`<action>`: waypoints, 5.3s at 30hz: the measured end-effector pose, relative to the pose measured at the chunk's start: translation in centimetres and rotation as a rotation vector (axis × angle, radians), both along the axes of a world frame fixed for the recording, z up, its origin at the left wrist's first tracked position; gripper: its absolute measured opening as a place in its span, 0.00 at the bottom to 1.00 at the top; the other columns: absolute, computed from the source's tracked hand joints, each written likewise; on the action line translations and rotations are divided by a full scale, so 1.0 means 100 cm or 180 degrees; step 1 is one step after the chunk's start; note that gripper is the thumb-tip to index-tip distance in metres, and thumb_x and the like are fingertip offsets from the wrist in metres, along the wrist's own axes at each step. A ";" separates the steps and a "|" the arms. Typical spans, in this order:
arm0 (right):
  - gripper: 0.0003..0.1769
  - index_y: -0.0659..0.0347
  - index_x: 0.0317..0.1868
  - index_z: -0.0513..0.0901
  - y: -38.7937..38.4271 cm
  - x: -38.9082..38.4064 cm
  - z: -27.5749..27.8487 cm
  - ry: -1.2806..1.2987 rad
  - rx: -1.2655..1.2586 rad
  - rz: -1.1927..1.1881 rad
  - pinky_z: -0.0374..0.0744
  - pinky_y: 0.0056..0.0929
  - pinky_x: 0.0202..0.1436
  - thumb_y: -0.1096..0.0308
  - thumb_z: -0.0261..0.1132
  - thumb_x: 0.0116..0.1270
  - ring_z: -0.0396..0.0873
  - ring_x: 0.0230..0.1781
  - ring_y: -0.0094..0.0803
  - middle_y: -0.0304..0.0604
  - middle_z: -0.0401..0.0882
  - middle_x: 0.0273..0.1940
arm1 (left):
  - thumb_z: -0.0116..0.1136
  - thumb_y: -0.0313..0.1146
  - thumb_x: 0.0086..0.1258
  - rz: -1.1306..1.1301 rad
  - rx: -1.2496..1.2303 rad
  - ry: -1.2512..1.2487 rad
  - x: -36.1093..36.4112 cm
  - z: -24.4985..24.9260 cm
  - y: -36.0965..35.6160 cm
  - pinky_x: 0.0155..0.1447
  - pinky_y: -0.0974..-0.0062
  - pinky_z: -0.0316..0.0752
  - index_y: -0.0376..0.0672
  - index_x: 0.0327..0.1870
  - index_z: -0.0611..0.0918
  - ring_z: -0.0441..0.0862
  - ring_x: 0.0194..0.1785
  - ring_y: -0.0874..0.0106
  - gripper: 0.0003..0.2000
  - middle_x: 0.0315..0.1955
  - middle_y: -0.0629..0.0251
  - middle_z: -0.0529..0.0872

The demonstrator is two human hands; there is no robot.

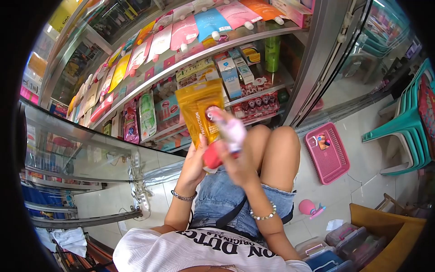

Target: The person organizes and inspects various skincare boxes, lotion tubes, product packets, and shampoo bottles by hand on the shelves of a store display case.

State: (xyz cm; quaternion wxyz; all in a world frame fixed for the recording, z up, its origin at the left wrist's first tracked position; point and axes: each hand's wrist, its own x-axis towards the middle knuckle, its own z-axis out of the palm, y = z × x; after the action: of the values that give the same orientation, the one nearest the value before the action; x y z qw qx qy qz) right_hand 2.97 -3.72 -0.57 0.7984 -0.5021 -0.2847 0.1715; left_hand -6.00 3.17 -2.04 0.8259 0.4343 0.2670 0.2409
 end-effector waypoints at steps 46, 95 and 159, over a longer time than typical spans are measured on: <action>0.26 0.67 0.47 0.73 -0.036 0.030 0.029 0.0818 -0.0711 0.0341 0.77 0.22 0.41 0.73 0.74 0.49 0.78 0.37 0.24 0.39 0.79 0.36 | 0.56 0.24 0.65 -0.0259 0.1074 -0.0509 0.014 0.048 -0.010 0.61 0.73 0.66 0.39 0.69 0.54 0.73 0.57 0.72 0.33 0.56 0.57 0.73; 0.17 0.63 0.44 0.75 -0.043 0.060 -0.023 0.1071 0.0155 0.0422 0.75 0.24 0.48 0.73 0.70 0.55 0.76 0.41 0.25 0.38 0.77 0.41 | 0.59 0.31 0.65 -0.0218 0.1742 0.0337 -0.053 0.063 0.045 0.52 0.79 0.70 0.33 0.56 0.71 0.76 0.49 0.77 0.20 0.48 0.62 0.78; 0.09 0.62 0.38 0.77 -0.046 0.072 -0.015 0.0964 0.0299 -0.1894 0.77 0.23 0.35 0.70 0.67 0.59 0.78 0.30 0.24 0.40 0.79 0.33 | 0.66 0.22 0.53 -0.0222 0.2495 0.0212 -0.003 0.042 -0.042 0.45 0.78 0.75 0.33 0.46 0.78 0.80 0.42 0.73 0.17 0.40 0.61 0.80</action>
State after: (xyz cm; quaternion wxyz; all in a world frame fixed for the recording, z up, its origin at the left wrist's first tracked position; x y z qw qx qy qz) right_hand 10.19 -8.33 -2.06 0.8690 -0.4946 -0.0114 -0.0098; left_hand -6.27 -0.99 2.17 0.5960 0.7331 0.1665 0.2821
